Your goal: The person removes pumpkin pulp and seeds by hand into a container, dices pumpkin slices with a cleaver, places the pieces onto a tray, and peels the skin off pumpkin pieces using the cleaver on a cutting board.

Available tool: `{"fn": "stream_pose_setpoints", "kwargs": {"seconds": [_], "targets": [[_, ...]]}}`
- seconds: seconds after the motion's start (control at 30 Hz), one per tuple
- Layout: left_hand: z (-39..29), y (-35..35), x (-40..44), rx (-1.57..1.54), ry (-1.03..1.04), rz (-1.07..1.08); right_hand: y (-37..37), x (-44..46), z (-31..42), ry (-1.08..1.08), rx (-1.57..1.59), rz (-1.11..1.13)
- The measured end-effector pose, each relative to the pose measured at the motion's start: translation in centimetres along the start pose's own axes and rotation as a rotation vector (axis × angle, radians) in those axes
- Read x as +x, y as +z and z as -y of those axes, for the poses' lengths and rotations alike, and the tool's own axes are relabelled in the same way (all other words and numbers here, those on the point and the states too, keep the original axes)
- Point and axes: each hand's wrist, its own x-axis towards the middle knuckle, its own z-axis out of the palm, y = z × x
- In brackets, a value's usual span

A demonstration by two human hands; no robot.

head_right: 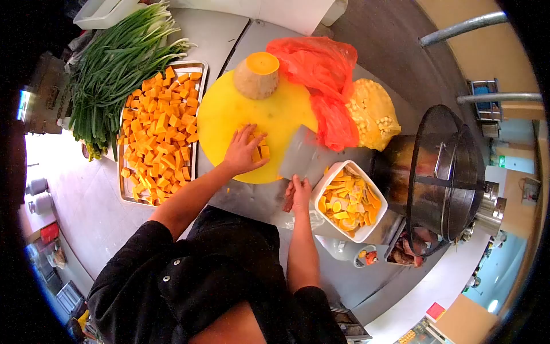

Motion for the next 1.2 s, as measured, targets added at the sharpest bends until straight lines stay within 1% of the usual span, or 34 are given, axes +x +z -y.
{"fn": "stream_pose_setpoints", "kwargs": {"seconds": [0.13, 0.23, 0.37, 0.43, 0.57, 0.6, 0.63, 0.73, 0.83, 0.87, 0.9, 0.93, 0.97, 1.03, 1.07, 1.1, 1.13, 1.17, 1.2], "targets": [[0.5, -0.3, -0.1, 0.004, -0.047, -0.068, -1.6, 1.4, 1.1, -0.075, -0.001, -0.112], [0.8, 0.1, -0.2, -0.105, 0.031, -0.039, -1.8, 1.3, -0.1, -0.149, -0.099, -0.152], [0.6, -0.4, -0.4, -0.085, 0.061, 0.101, -1.3, -2.1, -1.4, -0.161, -0.135, -0.176], [0.4, -0.9, -0.5, -0.082, 0.098, 0.151, -0.9, -4.0, -3.4, -0.158, -0.195, -0.215], [-0.2, -1.5, -0.9, -0.043, 0.148, 0.209, 4.6, -6.6, -4.6, -0.146, -0.236, -0.243], [-0.3, -1.5, -1.1, -0.040, 0.158, 0.223, 6.1, -6.5, -4.6, -0.148, -0.159, -0.209], [-0.4, -1.7, -1.1, -0.031, 0.170, 0.235, 7.2, -6.5, -4.2, -0.136, -0.224, -0.200], [0.2, -0.4, -1.0, -0.075, 0.139, 0.131, 10.2, -6.6, -2.5, -0.130, -0.433, -0.145], [1.1, 0.1, -1.1, -0.128, 0.122, -0.009, 10.9, -6.3, -2.1, -0.158, -0.596, 0.007], [1.4, 0.3, -1.1, -0.186, 0.130, -0.093, 11.2, -6.3, -1.9, -0.170, -0.588, 0.040], [1.6, 0.6, -1.3, -0.213, 0.116, -0.124, 11.6, -6.4, -1.8, -0.180, -0.580, 0.077], [2.0, 0.9, -1.5, -0.233, 0.097, -0.158, 12.1, -6.5, -1.7, -0.189, -0.571, 0.124], [2.5, 0.5, -1.7, -0.245, 0.073, -0.196, 12.7, -6.3, -1.7, -0.130, -0.490, 0.142], [3.2, -1.4, -2.5, -0.232, -0.023, -0.245, 13.8, -6.2, -0.8, -0.125, -0.579, 0.217], [3.7, -2.2, -2.9, -0.226, -0.067, -0.261, 14.5, -6.1, -0.7, -0.128, -0.573, 0.255], [3.8, -2.9, -2.6, -0.231, -0.083, -0.268, 14.8, -5.2, -2.2, -0.187, -0.619, 0.317], [4.5, -3.6, -3.7, -0.189, -0.143, -0.329, 15.1, -4.2, -3.9, -0.261, -0.655, 0.339], [6.0, -5.3, -5.1, -0.318, -0.278, -0.037, 16.8, -4.8, -3.8, -0.265, -0.790, 0.414], [7.3, -5.1, -5.7, -0.252, -0.284, -0.137, 18.6, -5.1, -3.5, -0.280, -0.922, 0.493]]}}
